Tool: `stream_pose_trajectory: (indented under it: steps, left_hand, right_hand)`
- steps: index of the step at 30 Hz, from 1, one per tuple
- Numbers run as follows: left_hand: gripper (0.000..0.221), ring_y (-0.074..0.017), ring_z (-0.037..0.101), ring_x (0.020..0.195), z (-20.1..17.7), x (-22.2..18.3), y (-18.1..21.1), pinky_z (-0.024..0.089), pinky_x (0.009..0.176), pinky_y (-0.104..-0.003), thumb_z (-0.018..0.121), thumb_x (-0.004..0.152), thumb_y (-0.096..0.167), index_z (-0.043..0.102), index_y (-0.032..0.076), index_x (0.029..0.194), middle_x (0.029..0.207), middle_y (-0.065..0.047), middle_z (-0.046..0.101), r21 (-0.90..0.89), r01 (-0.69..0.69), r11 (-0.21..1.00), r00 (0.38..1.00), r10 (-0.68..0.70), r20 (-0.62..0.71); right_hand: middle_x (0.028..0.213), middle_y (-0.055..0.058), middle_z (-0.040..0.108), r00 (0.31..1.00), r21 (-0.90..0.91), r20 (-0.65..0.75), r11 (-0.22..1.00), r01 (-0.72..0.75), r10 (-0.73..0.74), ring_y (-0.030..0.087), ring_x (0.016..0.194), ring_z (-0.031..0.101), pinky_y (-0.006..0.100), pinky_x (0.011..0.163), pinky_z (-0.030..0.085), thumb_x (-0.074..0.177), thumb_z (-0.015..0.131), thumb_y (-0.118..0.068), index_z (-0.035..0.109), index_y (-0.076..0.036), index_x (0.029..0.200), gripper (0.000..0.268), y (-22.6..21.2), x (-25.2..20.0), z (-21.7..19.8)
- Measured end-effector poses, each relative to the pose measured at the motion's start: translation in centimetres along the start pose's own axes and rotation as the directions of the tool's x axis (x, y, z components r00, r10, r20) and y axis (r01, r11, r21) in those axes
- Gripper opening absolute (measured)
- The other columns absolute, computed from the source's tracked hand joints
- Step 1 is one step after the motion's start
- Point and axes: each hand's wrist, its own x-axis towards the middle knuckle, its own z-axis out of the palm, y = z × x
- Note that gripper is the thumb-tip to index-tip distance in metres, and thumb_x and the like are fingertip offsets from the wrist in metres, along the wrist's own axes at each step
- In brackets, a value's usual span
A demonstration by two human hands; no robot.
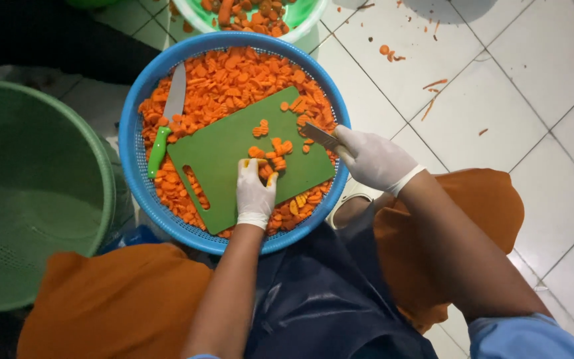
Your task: Slicing and grating carrots into small pieces using a knife and other manual tools on a cutting board inside a large basket.
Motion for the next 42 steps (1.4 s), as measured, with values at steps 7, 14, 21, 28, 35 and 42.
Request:
stream_pose_trajectory:
  steps: [7, 14, 21, 28, 35, 42]
  left_hand:
    - [0.040, -0.0345, 0.067, 0.095, -1.8, -1.4, -0.6, 0.057, 0.084, -0.048, 0.083, 0.074, 0.025, 0.062, 0.027, 0.107, 0.105, 0.002, 0.055, 0.056, 0.051, 0.997, 0.998, -0.050, -0.024]
    - [0.036, -0.0250, 0.070, 0.086, -2.0, -2.0, -1.6, 0.059, 0.080, -0.040, 0.081, 0.073, 0.017, 0.063, 0.026, 0.103, 0.098, 0.004, 0.058, -0.108, 0.189, 0.976, 0.980, -0.195, -0.045]
    - [0.034, -0.0297, 0.071, 0.081, -1.9, -2.3, -1.8, 0.061, 0.073, -0.036, 0.082, 0.069, 0.014, 0.066, 0.019, 0.099, 0.090, -0.005, 0.062, -0.256, 0.253, 0.933, 0.951, -0.289, -0.112]
    - [0.019, -0.0322, 0.070, 0.081, -2.1, -2.1, -1.9, 0.060, 0.073, -0.039, 0.080, 0.074, 0.017, 0.067, 0.018, 0.088, 0.084, -0.008, 0.064, -0.293, 0.285, 0.913, 0.934, -0.334, -0.131]
    - [0.019, -0.0279, 0.071, 0.079, -2.1, -1.7, -2.5, 0.059, 0.072, -0.038, 0.083, 0.072, 0.021, 0.067, 0.018, 0.081, 0.078, -0.005, 0.066, -0.258, 0.323, 0.911, 0.923, -0.363, -0.128]
    - [0.017, -0.0290, 0.070, 0.079, -2.8, -1.6, -1.6, 0.057, 0.073, -0.040, 0.082, 0.073, 0.024, 0.066, 0.017, 0.078, 0.075, -0.007, 0.067, -0.260, 0.304, 0.916, 0.927, -0.348, -0.141]
  right_hand:
    - [0.110, 0.017, 0.068, 1.000, -0.011, -0.025, 1.000, 0.013, -0.013, 0.040, 0.109, 0.064, 0.052, 0.097, 0.051, 0.098, 0.044, -0.029, 0.052, -0.022, 0.120, 0.024, -1.1, 2.4, 8.9]
    - [0.110, 0.022, 0.063, 0.994, -0.017, -0.093, 0.998, 0.055, -0.056, 0.043, 0.102, 0.066, 0.054, 0.091, 0.053, 0.098, 0.038, -0.028, 0.039, -0.019, 0.137, 0.040, -0.2, 6.4, 19.0]
    - [0.097, 0.017, 0.058, 0.969, -0.195, -0.198, 0.975, 0.106, -0.145, 0.044, 0.086, 0.068, 0.053, 0.079, 0.058, 0.099, 0.035, -0.024, 0.040, -0.018, 0.132, 0.035, -1.3, 6.4, 21.0]
    - [0.089, 0.014, 0.055, 0.941, -0.286, -0.266, 0.949, 0.131, -0.210, 0.044, 0.074, 0.068, 0.052, 0.067, 0.058, 0.097, 0.036, -0.024, 0.040, -0.017, 0.132, 0.035, -1.0, 6.4, 22.2]
    - [0.080, 0.010, 0.054, 0.885, -0.429, -0.343, 0.891, 0.150, -0.314, 0.037, 0.063, 0.069, 0.047, 0.056, 0.058, 0.097, 0.039, -0.021, 0.040, -0.012, 0.132, 0.037, -1.8, 7.1, 22.4]
    - [0.090, 0.005, 0.057, 0.943, -0.466, -0.224, 0.877, 0.119, -0.247, 0.032, 0.068, 0.072, 0.044, 0.057, 0.059, 0.099, 0.039, -0.018, 0.041, -0.017, 0.129, 0.030, -3.3, 7.3, 22.3]
